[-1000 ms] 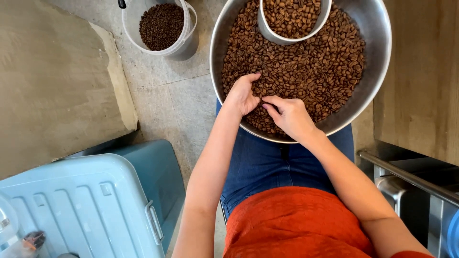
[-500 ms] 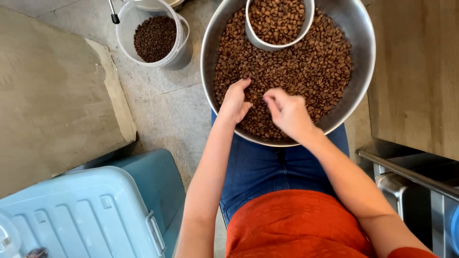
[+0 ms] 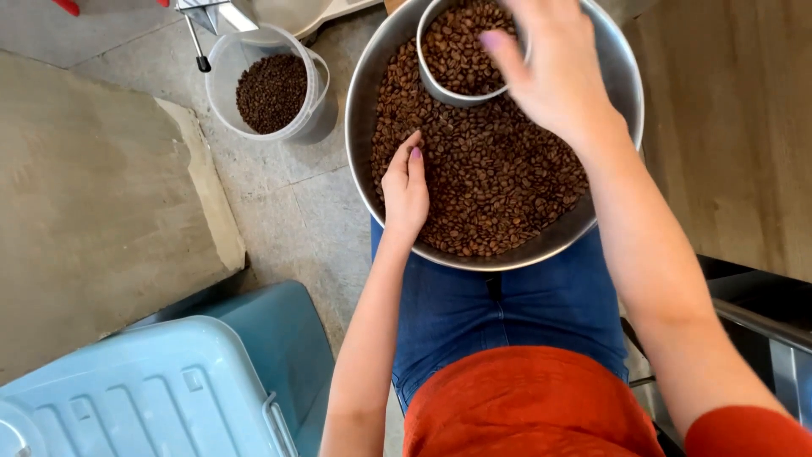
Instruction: Sorting and spreading roasted coffee beans in a metal bowl for inspection
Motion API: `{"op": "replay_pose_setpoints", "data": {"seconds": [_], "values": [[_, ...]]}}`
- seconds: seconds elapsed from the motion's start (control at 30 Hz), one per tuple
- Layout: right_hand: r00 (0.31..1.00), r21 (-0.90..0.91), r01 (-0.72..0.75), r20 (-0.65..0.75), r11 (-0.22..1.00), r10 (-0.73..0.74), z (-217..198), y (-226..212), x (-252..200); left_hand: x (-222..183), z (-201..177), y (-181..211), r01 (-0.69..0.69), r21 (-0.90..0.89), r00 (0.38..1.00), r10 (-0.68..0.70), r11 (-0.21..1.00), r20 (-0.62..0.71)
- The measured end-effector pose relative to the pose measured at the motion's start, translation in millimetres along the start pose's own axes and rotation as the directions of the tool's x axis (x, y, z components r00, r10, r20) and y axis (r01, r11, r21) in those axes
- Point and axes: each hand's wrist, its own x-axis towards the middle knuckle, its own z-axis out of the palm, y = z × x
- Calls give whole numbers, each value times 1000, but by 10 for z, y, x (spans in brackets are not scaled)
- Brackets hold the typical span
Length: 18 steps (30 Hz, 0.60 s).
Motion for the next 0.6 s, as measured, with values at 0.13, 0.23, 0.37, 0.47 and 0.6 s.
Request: {"op": "replay_pose_setpoints", "data": {"seconds": [0.13,0.23,0.37,0.47,0.6], "values": [[932,317,-329,-41,890,360,226,526,-608,93,30,72,241,40,962,-244,970,122],[762,436,-640,256,633,594,325,560,-822,106,8,482,401,4,874,-384,916,297],[588,500,-800,542,332,601,189,59,-687,306,202,372,596,-62,722,-500,801,478],[602,508,-793,570,337,559,664,398,-792,358,225,606,662,-71,665,-542,746,514],[613,500,-787,574,361,543,882,583,-916,330,194,824,692,-65,639,-569,719,518]]}}
